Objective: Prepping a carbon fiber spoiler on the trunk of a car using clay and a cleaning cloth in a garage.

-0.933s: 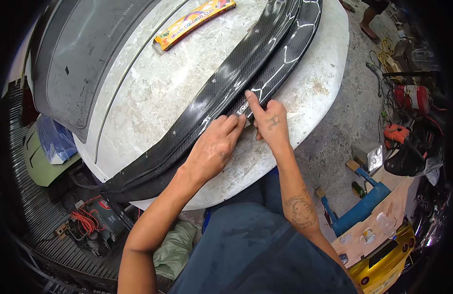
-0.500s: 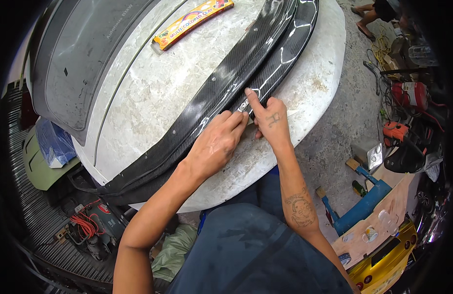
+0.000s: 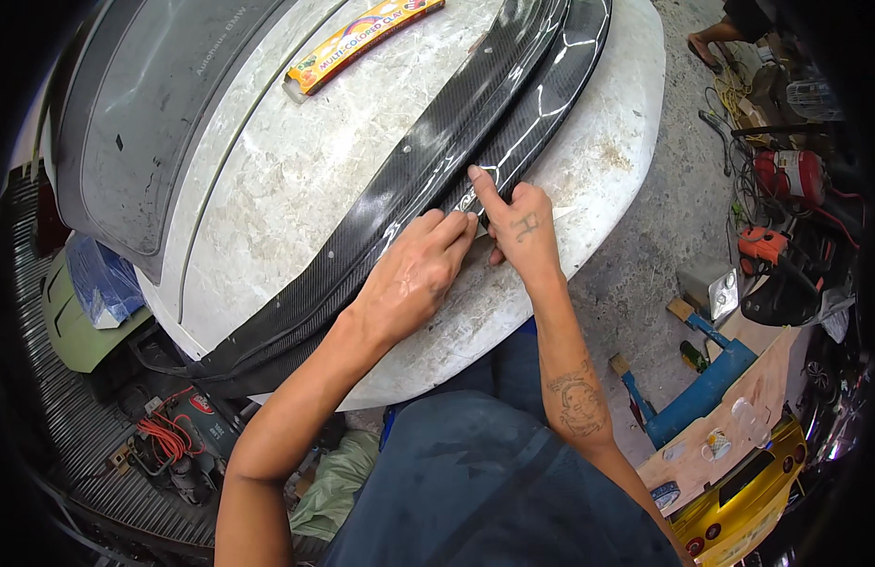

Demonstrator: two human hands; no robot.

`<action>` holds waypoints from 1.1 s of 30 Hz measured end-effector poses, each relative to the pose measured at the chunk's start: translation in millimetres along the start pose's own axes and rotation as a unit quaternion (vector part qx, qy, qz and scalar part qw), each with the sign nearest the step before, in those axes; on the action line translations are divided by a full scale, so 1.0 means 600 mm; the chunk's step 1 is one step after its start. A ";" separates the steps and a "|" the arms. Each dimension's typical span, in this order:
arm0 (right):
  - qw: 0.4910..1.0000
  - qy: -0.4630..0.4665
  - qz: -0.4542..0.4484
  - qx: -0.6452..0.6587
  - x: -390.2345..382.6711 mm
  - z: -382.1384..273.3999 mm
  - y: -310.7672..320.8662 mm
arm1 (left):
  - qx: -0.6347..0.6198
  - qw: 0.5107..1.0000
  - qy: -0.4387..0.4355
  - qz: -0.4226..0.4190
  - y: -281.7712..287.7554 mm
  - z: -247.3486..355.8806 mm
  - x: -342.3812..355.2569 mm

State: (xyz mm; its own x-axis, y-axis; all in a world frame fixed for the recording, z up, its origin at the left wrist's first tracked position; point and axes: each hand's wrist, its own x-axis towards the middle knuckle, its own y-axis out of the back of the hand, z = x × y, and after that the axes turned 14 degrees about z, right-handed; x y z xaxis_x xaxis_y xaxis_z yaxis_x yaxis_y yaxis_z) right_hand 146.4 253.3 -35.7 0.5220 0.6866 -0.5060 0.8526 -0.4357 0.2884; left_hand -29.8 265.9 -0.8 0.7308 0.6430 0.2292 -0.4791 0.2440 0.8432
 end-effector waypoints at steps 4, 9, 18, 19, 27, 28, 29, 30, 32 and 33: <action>1.000 -0.009 0.018 -0.011 0.006 0.008 -0.002 | -0.006 1.000 0.014 -0.027 0.015 0.006 -0.036; 1.000 0.005 0.011 -0.011 0.006 0.009 -0.005 | -0.013 1.000 0.017 -0.001 0.018 0.007 -0.029; 1.000 0.005 0.018 -0.012 0.003 0.002 0.000 | 0.001 1.000 0.003 0.008 0.008 0.007 -0.010; 1.000 0.008 0.014 -0.010 0.005 0.000 0.004 | 0.001 1.000 -0.002 0.003 0.010 0.007 -0.006; 1.000 0.007 0.011 -0.007 0.000 0.007 -0.008 | -0.001 1.000 -0.002 -0.009 0.011 0.003 -0.013; 1.000 0.006 0.005 -0.010 -0.004 0.005 -0.007 | -0.004 1.000 -0.011 0.004 0.011 0.003 -0.006; 1.000 0.000 0.004 -0.010 0.001 0.004 -0.004 | 0.000 1.000 -0.004 0.007 0.005 0.002 -0.004; 1.000 -0.006 0.002 -0.010 0.005 0.005 -0.003 | 0.000 1.000 -0.001 0.007 0.006 0.003 -0.012; 1.000 -0.011 0.008 -0.004 0.000 0.004 -0.004 | 0.010 1.000 0.000 -0.004 0.016 0.013 -0.034; 1.000 -0.005 0.001 -0.005 -0.001 0.002 -0.003 | 0.010 1.000 0.003 -0.007 0.014 0.012 -0.028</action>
State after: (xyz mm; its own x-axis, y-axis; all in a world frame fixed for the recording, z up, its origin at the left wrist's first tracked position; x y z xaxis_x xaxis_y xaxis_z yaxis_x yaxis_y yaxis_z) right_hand 144.9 253.2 -36.7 0.5231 0.6800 -0.5137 0.8521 -0.4313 0.2966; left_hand -42.8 252.1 6.0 0.7345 0.6438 0.2144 -0.4593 0.2391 0.8555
